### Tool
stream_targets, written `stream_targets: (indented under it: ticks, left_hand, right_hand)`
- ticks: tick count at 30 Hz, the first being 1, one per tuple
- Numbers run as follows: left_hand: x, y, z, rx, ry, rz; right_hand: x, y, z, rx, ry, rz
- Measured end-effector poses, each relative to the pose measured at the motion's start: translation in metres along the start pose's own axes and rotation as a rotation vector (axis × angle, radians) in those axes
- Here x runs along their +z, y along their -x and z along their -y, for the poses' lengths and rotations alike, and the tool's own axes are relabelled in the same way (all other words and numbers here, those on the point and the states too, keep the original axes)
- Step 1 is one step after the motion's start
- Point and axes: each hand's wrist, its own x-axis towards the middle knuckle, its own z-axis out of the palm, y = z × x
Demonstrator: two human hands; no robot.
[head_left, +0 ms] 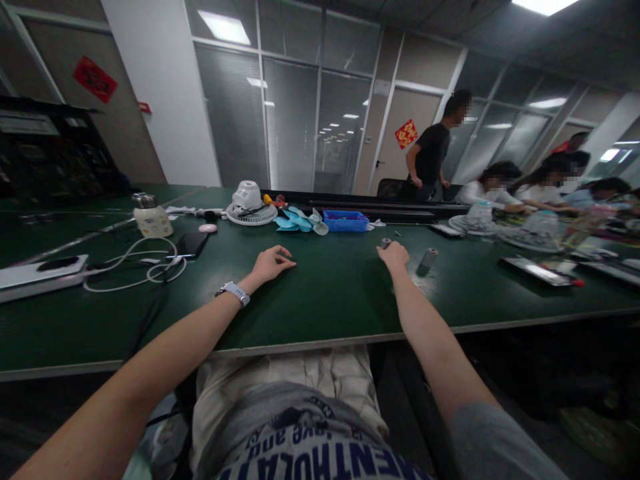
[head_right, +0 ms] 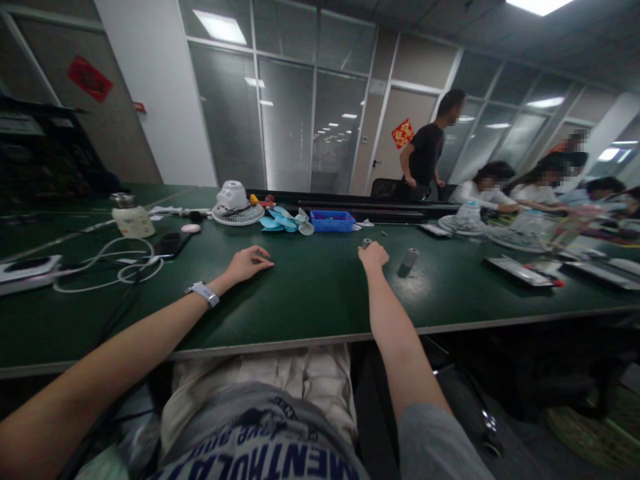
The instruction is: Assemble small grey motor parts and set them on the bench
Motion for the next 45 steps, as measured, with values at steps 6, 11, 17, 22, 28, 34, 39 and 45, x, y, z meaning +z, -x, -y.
stream_targets:
  ticks: [6,11,17,22,28,34,39,45]
  left_hand:
    - [-0.001,-0.002,0.002,0.046,-0.017,-0.104]
    - [-0.004,-0.002,-0.002,-0.014,-0.034,-0.258]
    - [-0.007,-0.003,-0.003,-0.177,-0.039,-0.355]
    - [-0.009,-0.003,-0.004,-0.259,-0.045,-0.392]
    - [-0.008,-0.001,-0.007,-0.257,-0.033,-0.360]
    - [-0.008,-0.002,-0.004,-0.270,-0.037,-0.355]
    - [-0.008,-0.002,-0.004,-0.265,-0.022,-0.338]
    - [-0.008,-0.002,-0.005,-0.278,-0.038,-0.319]
  right_hand:
    - [0.001,0.003,-0.004,0.084,-0.004,0.061]
    - [-0.005,0.009,0.003,0.088,-0.006,0.011]
    - [0.003,0.066,0.059,-0.667,-0.180,-0.247]
    - [0.036,0.134,0.110,-1.227,-0.335,0.188]
    - [0.056,0.149,0.117,-1.275,-0.309,0.358]
    - [0.034,0.120,0.106,-1.041,-0.225,0.227]
    - [0.001,0.042,0.050,-0.554,-0.138,-0.164]
    - [-0.010,-0.011,-0.012,-0.177,-0.094,-0.229]
